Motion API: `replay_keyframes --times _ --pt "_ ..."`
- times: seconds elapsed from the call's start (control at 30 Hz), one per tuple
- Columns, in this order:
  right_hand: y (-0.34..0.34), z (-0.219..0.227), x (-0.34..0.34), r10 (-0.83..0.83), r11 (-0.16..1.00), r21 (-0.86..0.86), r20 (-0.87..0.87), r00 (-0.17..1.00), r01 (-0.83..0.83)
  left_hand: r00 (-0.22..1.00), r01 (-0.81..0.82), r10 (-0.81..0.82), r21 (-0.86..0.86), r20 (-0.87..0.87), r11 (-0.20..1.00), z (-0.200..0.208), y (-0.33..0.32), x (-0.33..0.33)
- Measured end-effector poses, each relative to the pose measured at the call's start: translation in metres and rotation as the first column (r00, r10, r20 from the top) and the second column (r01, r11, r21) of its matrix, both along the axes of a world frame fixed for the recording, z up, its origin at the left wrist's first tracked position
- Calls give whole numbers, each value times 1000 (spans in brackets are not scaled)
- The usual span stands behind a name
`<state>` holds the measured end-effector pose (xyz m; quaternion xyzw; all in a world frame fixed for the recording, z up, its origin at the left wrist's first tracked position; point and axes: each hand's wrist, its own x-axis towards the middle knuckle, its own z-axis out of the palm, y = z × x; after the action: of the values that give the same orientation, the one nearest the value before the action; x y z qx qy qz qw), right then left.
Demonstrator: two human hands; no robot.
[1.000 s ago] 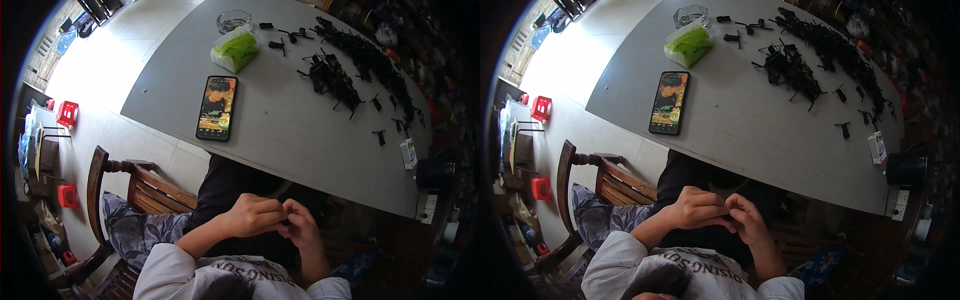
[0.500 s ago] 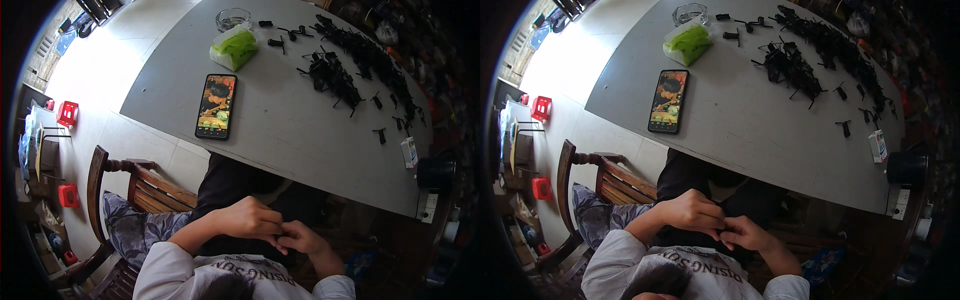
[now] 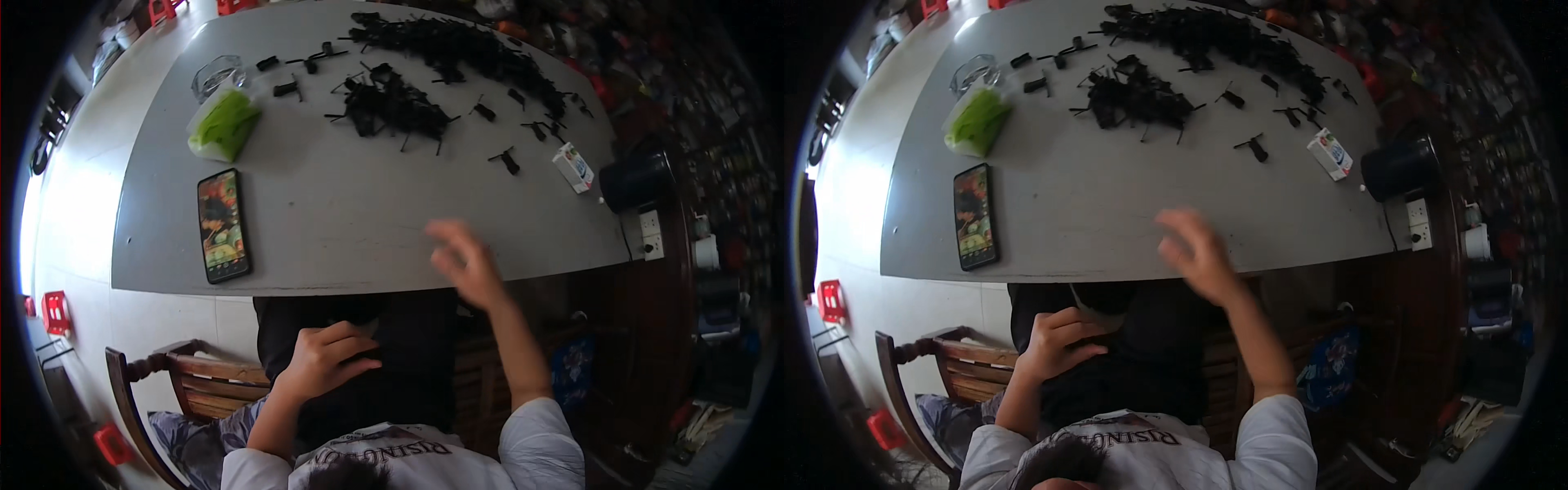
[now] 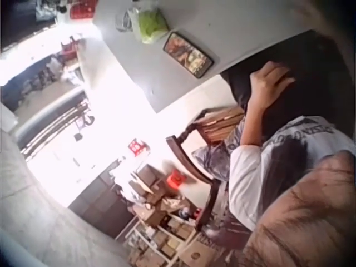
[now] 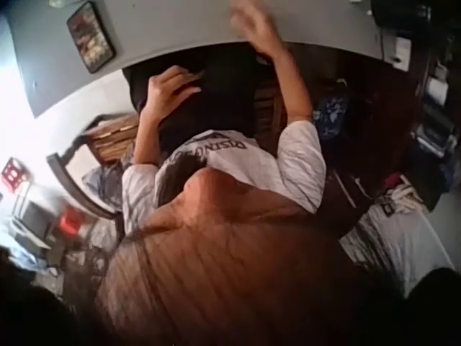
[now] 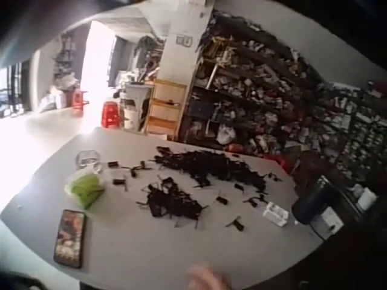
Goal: Assembling small black plastic connectors at a table.
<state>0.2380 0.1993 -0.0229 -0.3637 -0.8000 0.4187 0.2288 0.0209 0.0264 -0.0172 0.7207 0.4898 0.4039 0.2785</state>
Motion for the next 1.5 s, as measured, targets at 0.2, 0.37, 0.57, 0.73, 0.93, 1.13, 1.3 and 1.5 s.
replay_keyframes --times 0.2,0.37,0.57,0.73,0.93,1.13,1.3,1.5 --pt "140 -51 69 -633 590 746 191 750 308 990 -7 24 -120 139 993 -8 5 11" --pt "114 -40 35 -589 634 755 333 736 165 995 -55 75 -280 62 958 -14 2 11" --pt "6 -6 -29 -115 986 118 -58 992 122 964 -236 232 -15 -132 972 -17 14 17" --pt "-76 0 -54 -273 955 -191 -259 926 228 902 -344 383 -206 197 916 -12 12 34" --pt "-94 -4 -52 38 939 332 -347 937 85 808 -360 406 -188 427 914 -15 4 13" --pt "-96 3 -36 -121 477 -733 -601 790 -485 886 -72 86 -48 455 996 -12 -5 2" --pt "-103 14 -38 -102 478 -794 -476 874 -377 948 -63 57 10 312 998 2 -6 3" --pt "-117 -1 -48 -301 620 -728 -565 768 -292 969 -237 218 194 113 952 3 -6 11"
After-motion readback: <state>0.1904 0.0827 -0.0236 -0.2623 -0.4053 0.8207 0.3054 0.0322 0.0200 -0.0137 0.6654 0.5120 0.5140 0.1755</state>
